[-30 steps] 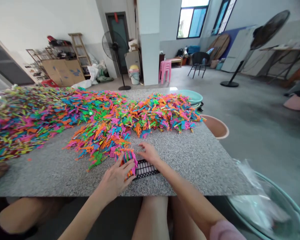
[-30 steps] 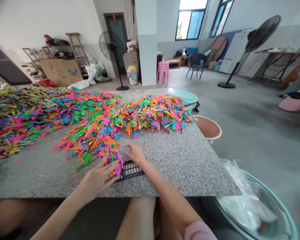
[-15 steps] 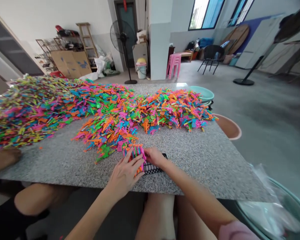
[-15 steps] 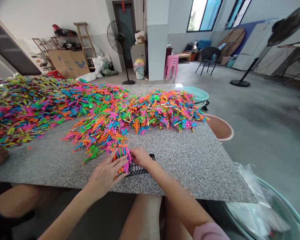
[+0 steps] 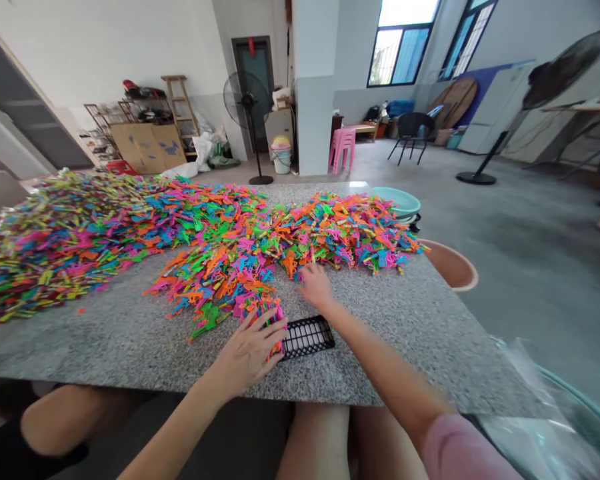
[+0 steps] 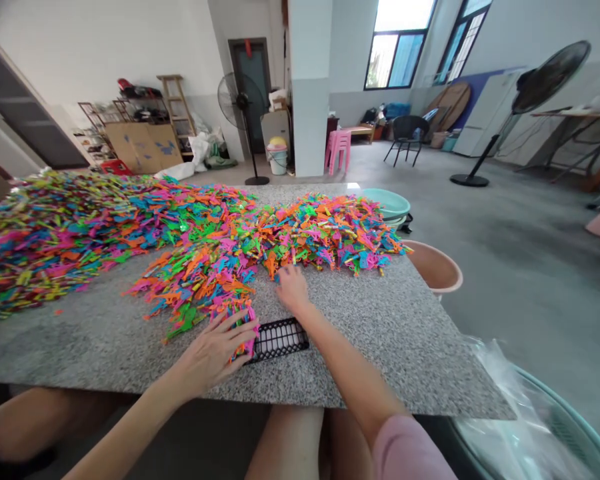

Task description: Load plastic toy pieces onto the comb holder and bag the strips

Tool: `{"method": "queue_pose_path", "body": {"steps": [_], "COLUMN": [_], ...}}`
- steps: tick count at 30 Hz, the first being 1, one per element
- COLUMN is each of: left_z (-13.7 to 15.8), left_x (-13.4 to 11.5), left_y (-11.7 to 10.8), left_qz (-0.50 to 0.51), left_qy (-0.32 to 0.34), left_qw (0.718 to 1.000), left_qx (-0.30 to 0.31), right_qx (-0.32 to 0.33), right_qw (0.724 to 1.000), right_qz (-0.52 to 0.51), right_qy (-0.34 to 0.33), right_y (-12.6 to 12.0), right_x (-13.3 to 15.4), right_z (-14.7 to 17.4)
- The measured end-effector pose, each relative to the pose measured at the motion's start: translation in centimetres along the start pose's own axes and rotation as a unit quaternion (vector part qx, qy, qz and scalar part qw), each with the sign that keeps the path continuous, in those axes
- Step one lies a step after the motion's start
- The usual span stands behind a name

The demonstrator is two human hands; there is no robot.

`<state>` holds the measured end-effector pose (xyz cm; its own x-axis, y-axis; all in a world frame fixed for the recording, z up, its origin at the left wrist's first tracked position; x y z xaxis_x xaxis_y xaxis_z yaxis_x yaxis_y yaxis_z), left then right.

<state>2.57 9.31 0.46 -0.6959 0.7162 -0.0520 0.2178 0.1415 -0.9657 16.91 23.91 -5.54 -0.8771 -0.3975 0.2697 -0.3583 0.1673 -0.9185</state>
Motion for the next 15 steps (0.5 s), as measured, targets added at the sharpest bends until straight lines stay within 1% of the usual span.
{"method": "queue_pose_path", "body": {"steps": [1,2,3,5,7,8,10,12,13,15], "left_z": [0.0,0.0,0.0,0.0,0.0,-0.1,-0.2,-0.2,-0.1,0.0], "left_x": [0.0,-0.1,-0.1,-0.2,-0.3,-0.3,-0.1,0.2,0.4,0.5], "left_y": [-0.1,-0.1,-0.2,-0.3,-0.4,-0.5,-0.6,-0.4,-0.3,-0.1], "left_qz": [0.000,0.000,0.002,0.009,0.027,0.039,0.059,0.066,0.066,0.060], "left_qy": [-0.003,-0.006,-0.009,-0.016,-0.022,-0.025,-0.036,-0.045,-0.047,-0.045], "left_qw": [1.000,1.000,1.000,0.999,0.998,0.998,0.996,0.994,0.993,0.993], "left_qx": [0.006,0.013,0.021,0.036,0.048,0.052,0.063,0.076,0.082,0.089], "right_qx": [-0.021,-0.019,0.002,0.050,0.059,0.062,0.086,0.127,0.136,0.112], "right_qw": [0.998,0.994,0.993,0.991,0.987,0.985,0.982,0.978,0.978,0.980], "right_qz": [0.045,0.080,0.104,0.124,0.135,0.142,0.150,0.147,0.145,0.144], "right_qy": [0.045,0.065,0.056,-0.006,-0.058,-0.071,-0.076,-0.070,-0.069,-0.084], "right_y": [-0.4,-0.5,-0.3,0.3,0.6,0.6,0.5,0.2,0.0,-0.6], "right_x": [-1.3,-2.2,-2.7,-2.7,-2.0,-1.7,-1.3,-1.2,-1.3,-1.6], "right_z": [-0.7,-1.2,-1.5,-1.0,0.9,2.2,4.8,6.5,6.7,5.9]}}
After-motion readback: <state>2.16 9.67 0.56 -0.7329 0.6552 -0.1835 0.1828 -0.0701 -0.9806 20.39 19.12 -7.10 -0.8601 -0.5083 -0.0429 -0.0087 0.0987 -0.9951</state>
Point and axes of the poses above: each hand's wrist, its own z-axis away from the middle knuckle, its own y-axis out of the palm, x = y × z, the point moved 5 cm from there along -z, towards the middle knuckle, and after that the axes turned 6 degrees about -x, right-handed, at the moved point
